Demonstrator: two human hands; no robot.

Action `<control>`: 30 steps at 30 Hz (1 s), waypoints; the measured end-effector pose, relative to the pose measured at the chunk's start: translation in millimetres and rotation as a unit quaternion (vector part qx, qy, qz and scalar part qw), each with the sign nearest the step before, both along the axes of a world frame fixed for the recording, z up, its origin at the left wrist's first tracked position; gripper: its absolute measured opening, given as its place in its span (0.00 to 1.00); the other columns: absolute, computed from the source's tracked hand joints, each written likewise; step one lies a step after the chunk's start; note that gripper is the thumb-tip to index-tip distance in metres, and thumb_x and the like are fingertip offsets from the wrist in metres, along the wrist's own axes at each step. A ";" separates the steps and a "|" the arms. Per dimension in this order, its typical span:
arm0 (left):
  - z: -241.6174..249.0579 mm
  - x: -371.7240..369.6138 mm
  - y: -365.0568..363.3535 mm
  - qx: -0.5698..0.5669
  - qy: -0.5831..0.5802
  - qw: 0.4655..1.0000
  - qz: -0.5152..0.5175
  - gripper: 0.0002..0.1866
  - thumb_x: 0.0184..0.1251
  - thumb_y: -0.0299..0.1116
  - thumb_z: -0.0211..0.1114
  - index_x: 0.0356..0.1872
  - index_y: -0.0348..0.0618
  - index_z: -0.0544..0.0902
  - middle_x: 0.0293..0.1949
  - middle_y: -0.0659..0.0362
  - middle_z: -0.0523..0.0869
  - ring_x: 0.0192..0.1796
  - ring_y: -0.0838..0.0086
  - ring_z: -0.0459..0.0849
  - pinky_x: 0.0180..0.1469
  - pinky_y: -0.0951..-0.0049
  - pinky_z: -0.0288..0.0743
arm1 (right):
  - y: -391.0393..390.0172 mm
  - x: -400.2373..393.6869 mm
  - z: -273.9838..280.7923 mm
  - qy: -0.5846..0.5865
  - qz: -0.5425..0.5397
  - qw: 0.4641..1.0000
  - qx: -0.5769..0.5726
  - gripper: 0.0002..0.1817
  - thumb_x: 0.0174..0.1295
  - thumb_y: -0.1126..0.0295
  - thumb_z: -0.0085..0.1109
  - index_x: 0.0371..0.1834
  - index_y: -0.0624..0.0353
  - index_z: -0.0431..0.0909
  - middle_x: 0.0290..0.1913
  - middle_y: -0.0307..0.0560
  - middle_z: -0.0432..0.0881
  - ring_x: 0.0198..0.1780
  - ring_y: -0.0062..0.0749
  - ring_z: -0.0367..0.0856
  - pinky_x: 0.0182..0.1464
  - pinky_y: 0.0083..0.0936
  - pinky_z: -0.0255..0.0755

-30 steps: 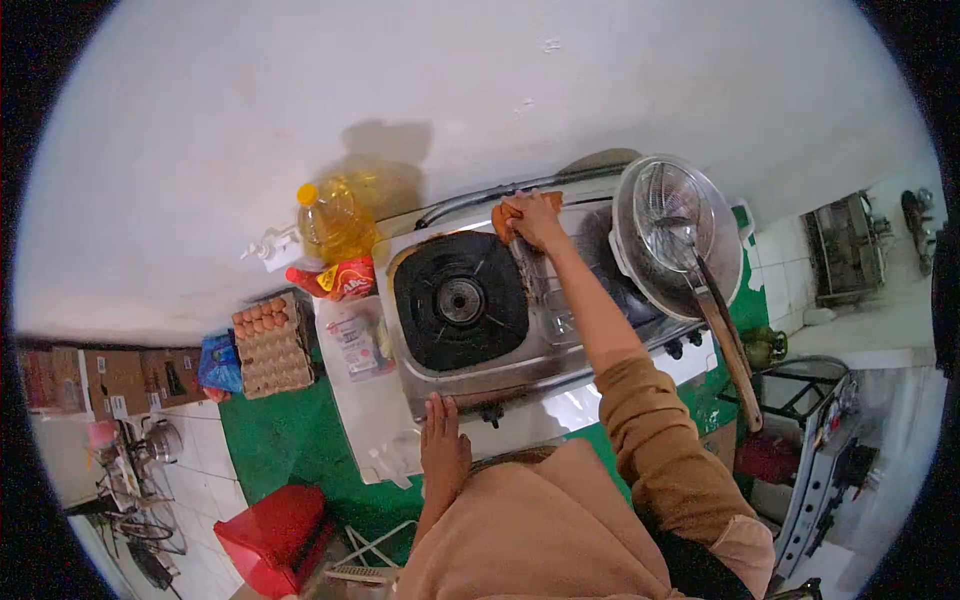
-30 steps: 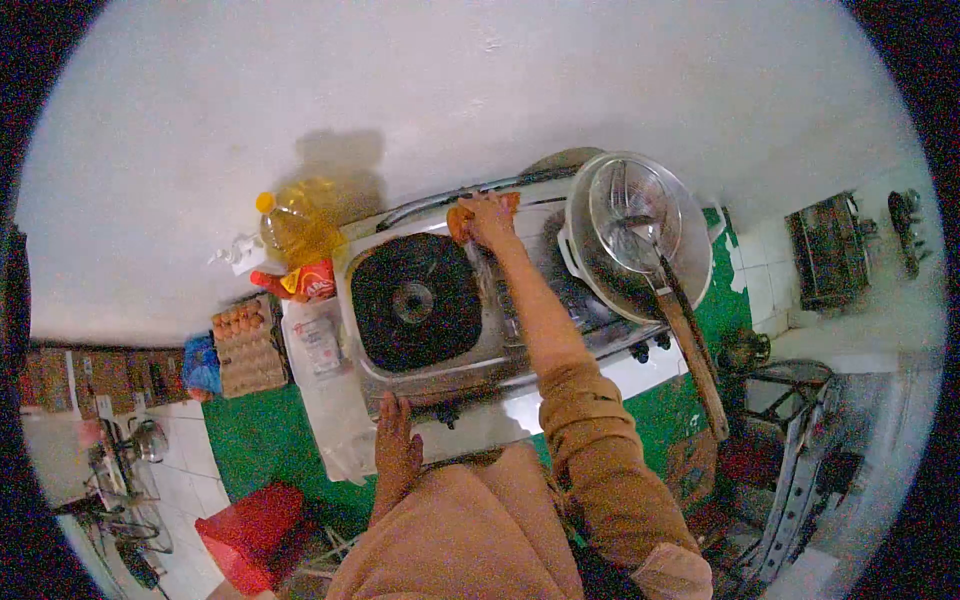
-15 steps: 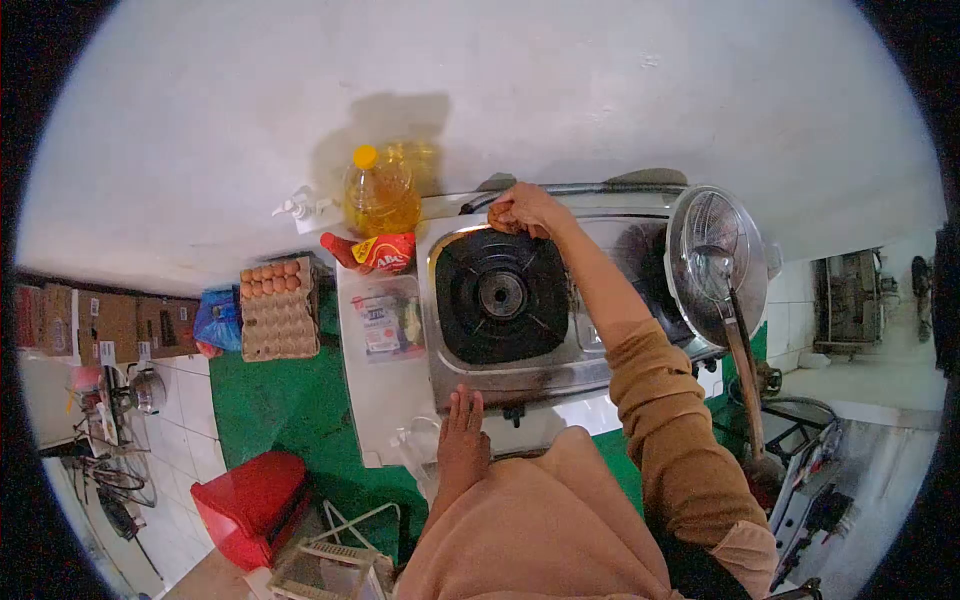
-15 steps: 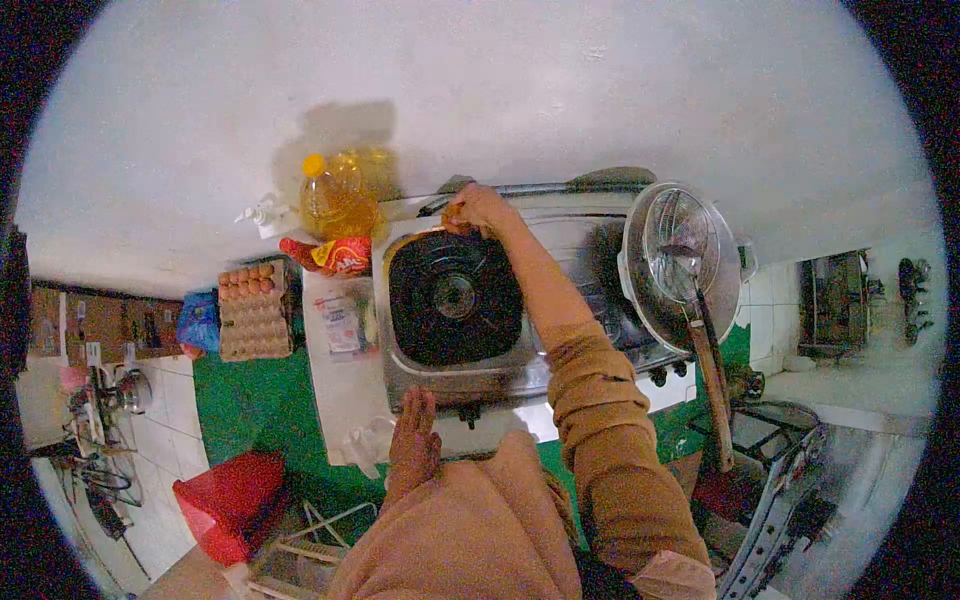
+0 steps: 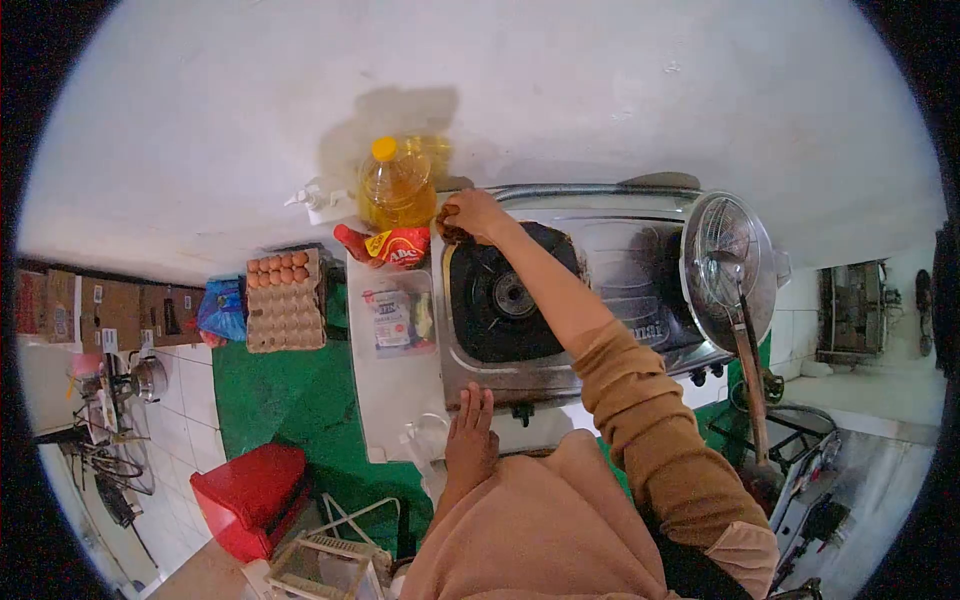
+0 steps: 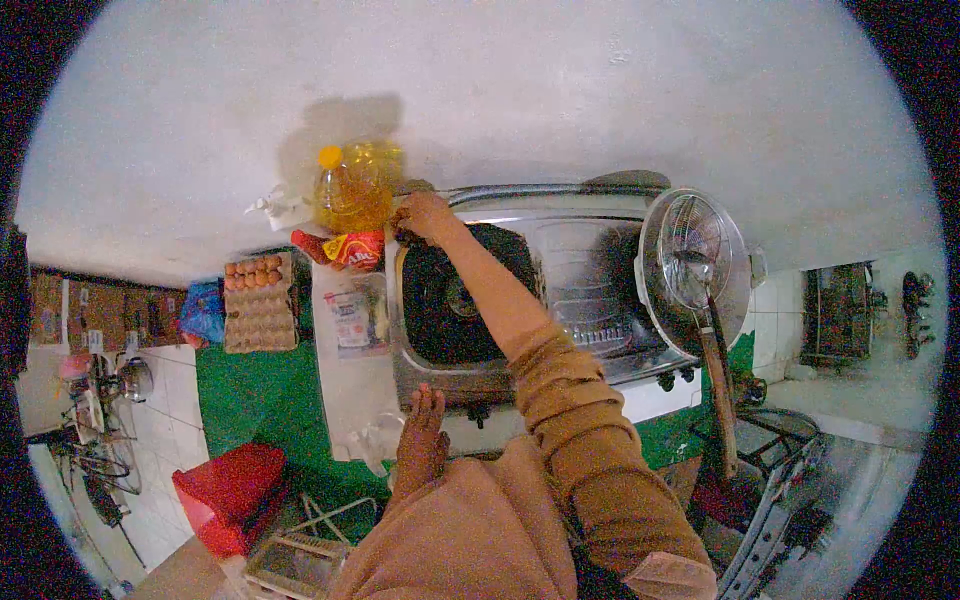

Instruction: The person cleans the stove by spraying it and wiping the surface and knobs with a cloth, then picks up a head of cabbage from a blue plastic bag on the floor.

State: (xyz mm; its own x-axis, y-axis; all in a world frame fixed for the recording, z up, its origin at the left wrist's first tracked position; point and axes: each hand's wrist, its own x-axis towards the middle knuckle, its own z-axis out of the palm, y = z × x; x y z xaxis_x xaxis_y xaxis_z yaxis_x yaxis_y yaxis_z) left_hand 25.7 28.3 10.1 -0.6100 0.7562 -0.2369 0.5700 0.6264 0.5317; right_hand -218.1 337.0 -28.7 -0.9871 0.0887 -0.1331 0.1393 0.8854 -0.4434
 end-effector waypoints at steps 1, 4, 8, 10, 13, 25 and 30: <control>0.9 0.3 0.1 -0.003 -0.003 1.000 0.003 0.40 0.51 0.22 0.57 0.70 0.46 0.58 0.74 0.52 0.52 0.75 0.61 0.52 0.65 0.58 0.63 | -5.1 1.9 5.0 0.002 -0.001 1.000 -0.016 0.21 0.52 0.54 0.64 0.47 0.53 0.80 0.43 0.53 0.82 0.47 0.50 0.79 0.49 0.40 0.73; 3.2 1.4 0.8 -0.005 -0.002 1.000 0.002 0.39 0.51 0.23 0.56 0.70 0.46 0.58 0.74 0.53 0.52 0.75 0.60 0.52 0.65 0.58 0.63 | -2.1 12.2 5.9 0.064 0.000 0.995 -0.081 0.21 0.54 0.54 0.62 0.47 0.53 0.79 0.43 0.53 0.82 0.47 0.51 0.79 0.49 0.40 0.73; 5.1 -0.1 -0.2 0.002 -0.026 1.000 0.007 0.39 0.52 0.23 0.56 0.70 0.48 0.58 0.74 0.53 0.51 0.75 0.60 0.51 0.65 0.57 0.63 | 27.8 26.6 3.7 0.015 0.008 0.994 -0.105 0.19 0.56 0.56 0.61 0.47 0.53 0.80 0.43 0.53 0.82 0.48 0.50 0.79 0.49 0.40 0.73; 6.4 0.5 -0.3 -0.008 -0.044 0.999 0.011 0.39 0.53 0.23 0.56 0.71 0.49 0.58 0.74 0.53 0.49 0.75 0.59 0.50 0.65 0.55 0.62 | 46.3 44.5 3.0 0.042 -0.022 0.998 -0.036 0.18 0.56 0.57 0.62 0.46 0.53 0.80 0.43 0.53 0.83 0.47 0.50 0.79 0.48 0.39 0.73; 4.5 0.0 -1.1 -0.009 -0.049 0.999 0.006 0.40 0.53 0.24 0.56 0.72 0.50 0.57 0.75 0.53 0.48 0.75 0.58 0.50 0.65 0.54 0.62 | 70.2 68.5 5.1 0.000 -0.080 0.989 -0.122 0.15 0.56 0.57 0.60 0.44 0.50 0.82 0.37 0.52 0.84 0.41 0.46 0.83 0.46 0.39 0.75; 2.3 0.1 -1.3 0.021 -0.028 0.999 -0.008 0.41 0.49 0.19 0.55 0.71 0.42 0.56 0.73 0.46 0.51 0.73 0.51 0.52 0.68 0.58 0.58 | 123.3 174.5 20.6 0.062 -0.247 0.967 -0.006 0.26 0.48 0.84 0.52 0.52 0.52 0.79 0.55 0.49 0.78 0.57 0.50 0.75 0.57 0.38 0.71; -0.2 -0.6 -2.4 0.029 -0.011 0.999 -0.026 0.40 0.50 0.20 0.56 0.70 0.40 0.57 0.73 0.46 0.51 0.74 0.51 0.51 0.69 0.60 0.58 | 101.1 217.3 -30.5 0.096 -0.317 0.943 0.042 0.33 0.46 0.87 0.49 0.58 0.48 0.75 0.66 0.46 0.69 0.69 0.45 0.62 0.67 0.40 0.61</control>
State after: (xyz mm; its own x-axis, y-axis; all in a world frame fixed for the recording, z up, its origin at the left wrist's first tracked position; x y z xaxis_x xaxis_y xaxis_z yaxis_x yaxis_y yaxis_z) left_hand 25.2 26.0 9.9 -0.5648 0.7995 -0.2045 0.5882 0.5639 0.5797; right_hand -0.8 438.1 -59.2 -0.7375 0.6711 0.0759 0.5771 0.6846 -0.4453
